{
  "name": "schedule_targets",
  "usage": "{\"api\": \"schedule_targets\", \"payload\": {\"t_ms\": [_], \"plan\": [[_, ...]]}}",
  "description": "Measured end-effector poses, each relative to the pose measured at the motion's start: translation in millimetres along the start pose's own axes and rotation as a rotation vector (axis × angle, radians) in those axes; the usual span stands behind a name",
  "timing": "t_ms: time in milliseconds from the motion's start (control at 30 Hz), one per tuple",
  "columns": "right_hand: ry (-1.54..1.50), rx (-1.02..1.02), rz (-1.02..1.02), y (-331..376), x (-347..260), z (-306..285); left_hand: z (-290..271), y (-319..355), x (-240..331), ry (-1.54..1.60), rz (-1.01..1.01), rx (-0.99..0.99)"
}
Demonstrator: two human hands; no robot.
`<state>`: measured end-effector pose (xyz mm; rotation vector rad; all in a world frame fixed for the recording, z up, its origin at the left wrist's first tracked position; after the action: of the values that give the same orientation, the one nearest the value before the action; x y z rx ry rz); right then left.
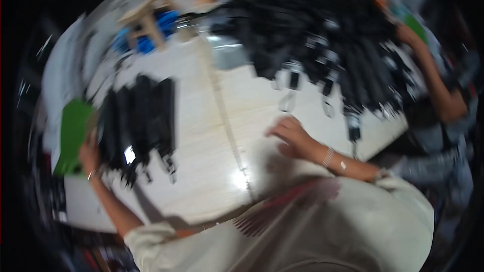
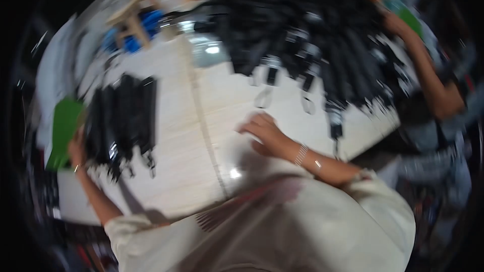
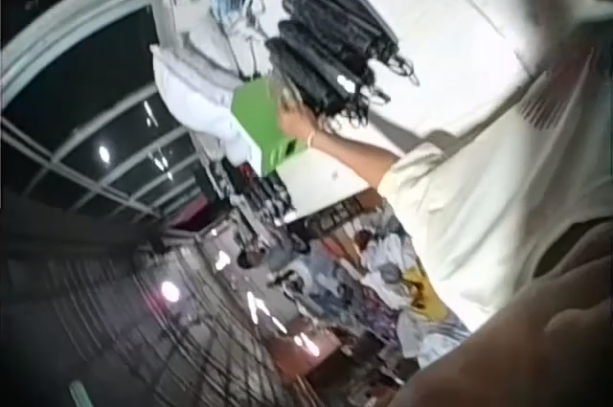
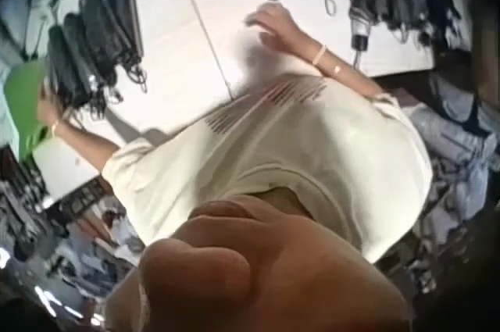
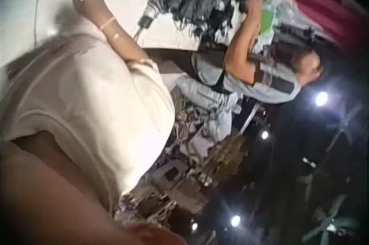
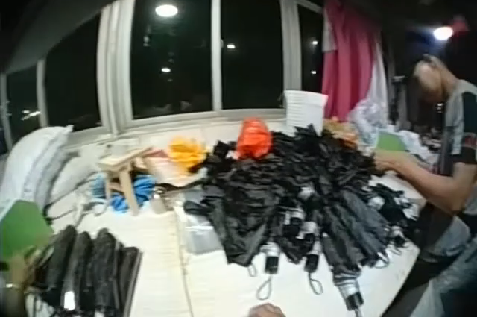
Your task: Placing umbrellas into plastic protective sleeves and organizing them for shipment.
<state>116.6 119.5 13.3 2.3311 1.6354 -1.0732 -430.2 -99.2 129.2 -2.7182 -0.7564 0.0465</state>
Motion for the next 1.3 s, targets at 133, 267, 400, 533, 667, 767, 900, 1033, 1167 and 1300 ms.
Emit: {"api": "schedule_targets", "payload": {"t_ms": [133, 267, 400, 533, 667, 767, 900, 1033, 1167, 1300], "plan": [[0.036, 0.145, 0.005, -75, 14, -57, -43, -37, 71, 0.187, -0.058, 0.317], [-0.008, 0.182, 0.008, -111, 47, -66, 7, -68, 300, 0.704, 0.207, 0.008], [-0.069, 0.150, -0.086, -114, 18, -22, 115, -79, 411, 0.779, 0.552, -0.226], [-0.081, 0.179, -0.004, -83, 32, -41, 157, -78, 467, 0.886, 0.415, -0.449], [-0.017, 0.274, 0.272, -43, 68, -89, 173, -69, 508, 1.009, 0.311, -0.464], [0.092, 0.322, 0.478, -21, 83, -114, 150, -66, 525, 1.055, 0.438, 0.028], [0.079, 0.313, 0.427, -7, 107, -88, 176, -69, 540, 1.097, 0.492, -0.107], [0.104, 0.193, 0.416, -24, 71, -74, 184, -85, 479, 1.301, 0.172, -0.128], [0.212, 0.326, 0.353, 1, 62, -99, 212, -140, 435, 1.099, 0.154, 0.077], [0.202, 0.375, 0.378, 24, 78, -113, 239, -163, 422, 0.310, 0.276, -0.130]]}}
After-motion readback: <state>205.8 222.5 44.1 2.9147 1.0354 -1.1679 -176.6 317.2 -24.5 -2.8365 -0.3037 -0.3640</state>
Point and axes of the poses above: each hand's wrist, its own y-axis away from the middle knuckle, its own z-axis out of the palm, x = y × z, the point moved 7 cm from there along -y, towards the middle knuckle, and after that the axes turned 4 degrees about -x, right-handed, at the moved point
